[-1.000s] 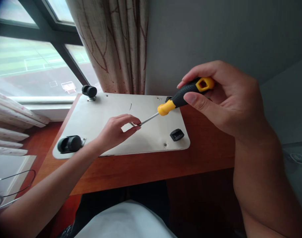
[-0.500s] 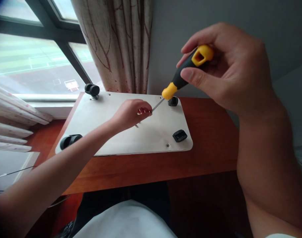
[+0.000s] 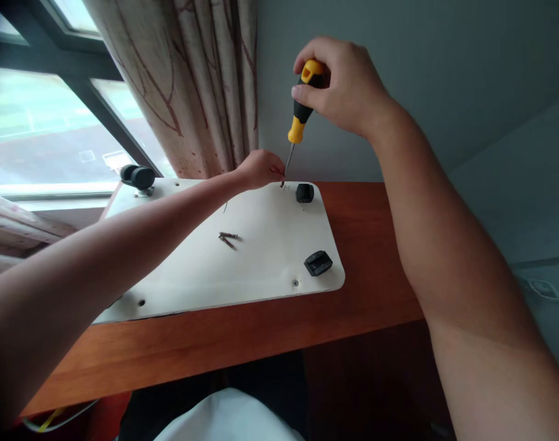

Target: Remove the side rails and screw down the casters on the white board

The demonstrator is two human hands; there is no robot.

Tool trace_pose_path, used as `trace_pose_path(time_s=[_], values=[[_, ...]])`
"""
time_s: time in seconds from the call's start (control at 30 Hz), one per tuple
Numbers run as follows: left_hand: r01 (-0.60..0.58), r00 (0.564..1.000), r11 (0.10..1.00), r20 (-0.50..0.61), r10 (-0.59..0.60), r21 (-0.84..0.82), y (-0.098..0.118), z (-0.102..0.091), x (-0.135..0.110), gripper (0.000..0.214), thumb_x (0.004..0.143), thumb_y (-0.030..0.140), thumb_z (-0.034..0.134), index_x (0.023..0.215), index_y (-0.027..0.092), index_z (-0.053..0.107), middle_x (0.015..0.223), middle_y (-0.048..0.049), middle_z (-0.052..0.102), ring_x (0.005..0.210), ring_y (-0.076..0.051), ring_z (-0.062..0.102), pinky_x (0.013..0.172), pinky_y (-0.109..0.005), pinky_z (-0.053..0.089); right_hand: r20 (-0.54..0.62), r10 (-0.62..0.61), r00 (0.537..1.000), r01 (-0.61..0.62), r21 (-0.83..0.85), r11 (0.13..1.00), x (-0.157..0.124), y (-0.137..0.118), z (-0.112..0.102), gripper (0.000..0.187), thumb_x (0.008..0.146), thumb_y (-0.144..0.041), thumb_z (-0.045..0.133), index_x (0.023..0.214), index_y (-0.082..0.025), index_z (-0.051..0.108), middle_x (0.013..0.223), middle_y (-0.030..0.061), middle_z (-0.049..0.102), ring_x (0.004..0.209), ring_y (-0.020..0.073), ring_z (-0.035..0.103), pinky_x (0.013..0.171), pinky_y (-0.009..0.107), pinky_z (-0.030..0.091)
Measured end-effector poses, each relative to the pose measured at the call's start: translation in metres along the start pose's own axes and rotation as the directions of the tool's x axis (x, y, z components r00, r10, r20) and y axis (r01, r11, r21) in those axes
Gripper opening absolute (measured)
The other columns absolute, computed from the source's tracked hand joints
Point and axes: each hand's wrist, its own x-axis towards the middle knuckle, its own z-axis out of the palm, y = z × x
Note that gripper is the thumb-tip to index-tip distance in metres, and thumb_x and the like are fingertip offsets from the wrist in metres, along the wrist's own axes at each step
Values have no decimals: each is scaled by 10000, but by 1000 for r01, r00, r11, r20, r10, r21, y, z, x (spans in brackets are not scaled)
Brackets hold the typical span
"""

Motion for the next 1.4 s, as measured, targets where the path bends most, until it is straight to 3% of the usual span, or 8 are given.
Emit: trace_pose_path(time_s=[0.3, 0.57, 0.7, 0.83, 1.0, 1.13, 1.23, 1.4], values=[[12, 1000, 1000, 16, -12, 2, -10, 7, 9, 161, 706, 142, 637, 823, 104, 742, 780, -71, 687, 917, -243, 634, 906, -373, 458, 10, -57, 998, 58, -33, 998, -2, 6, 10, 339, 812, -347, 687, 1117, -202, 712, 938, 19, 642, 813, 142, 575, 767, 308, 486], [28, 999, 995, 40, -32, 91, -12, 10, 3, 164, 722, 148, 639, 848, 139, 744, 799, -49, 694, 805, -192, 634, 779, -298, 477, 95, 48, 994, -40, -84, 996, -7, 2, 14, 290, 839, -421, 657, 1116, -334, 672, 1029, -15, 698, 878, 180, 624, 820, 340, 527], [33, 997, 988, 57, -42, 152, -5, -4, -9, 236, 716, 164, 667, 941, 168, 740, 832, -43, 693, 844, -201, 632, 793, -288, 467, 144, 85, 986, -67, -124, 990, -10, -3, 15, 267, 847, -428, 641, 1106, -365, 658, 1070, -33, 708, 915, 188, 633, 854, 346, 523], [-56, 989, 918, 146, -2, 391, 19, -32, -58, 271, 694, 225, 748, 964, 199, 732, 830, -57, 664, 893, -258, 628, 810, -324, 448, 124, 12, 992, 0, -100, 995, -10, -4, 17, 250, 836, -419, 648, 1064, -318, 668, 990, -5, 710, 837, 190, 621, 796, 342, 508], [-10, 988, 820, 130, -78, 572, 51, -50, -160, 113, 796, 294, 704, 858, 200, 699, 708, -53, 623, 649, -225, 602, 608, -297, 392, 144, 72, 987, -45, -184, 982, -5, -6, 19, 236, 841, -442, 642, 1032, -305, 640, 992, 20, 697, 842, 196, 590, 814, 339, 482], [73, 990, 841, 63, -126, 537, 47, -33, -225, 161, 921, 335, 565, 928, 217, 674, 881, -70, 684, 702, -234, 638, 505, -284, 326, 139, 147, 979, -93, -341, 936, 1, -8, 24, 313, 858, -517, 610, 1017, -249, 638, 947, 74, 682, 866, 238, 589, 810, 380, 458], [108, 990, 853, 23, -139, 511, 31, -13, -249, 220, 975, 302, 461, 897, 209, 645, 909, -71, 669, 776, -235, 648, 528, -295, 363, 141, 218, 966, -142, -415, 899, 6, -8, 24, 400, 872, -605, 544, 992, -239, 649, 898, 93, 666, 864, 268, 587, 783, 414, 448], [85, 995, 886, -81, -54, 456, 13, 5, -261, 199, 993, 274, 421, 927, 200, 593, 922, -72, 636, 821, -223, 616, 639, -323, 446, 306, 217, 927, -131, -278, 952, 8, -7, 16, 260, 778, -251, 644, 1037, -265, 634, 1065, 65, 672, 806, 189, 574, 736, 328, 445]])
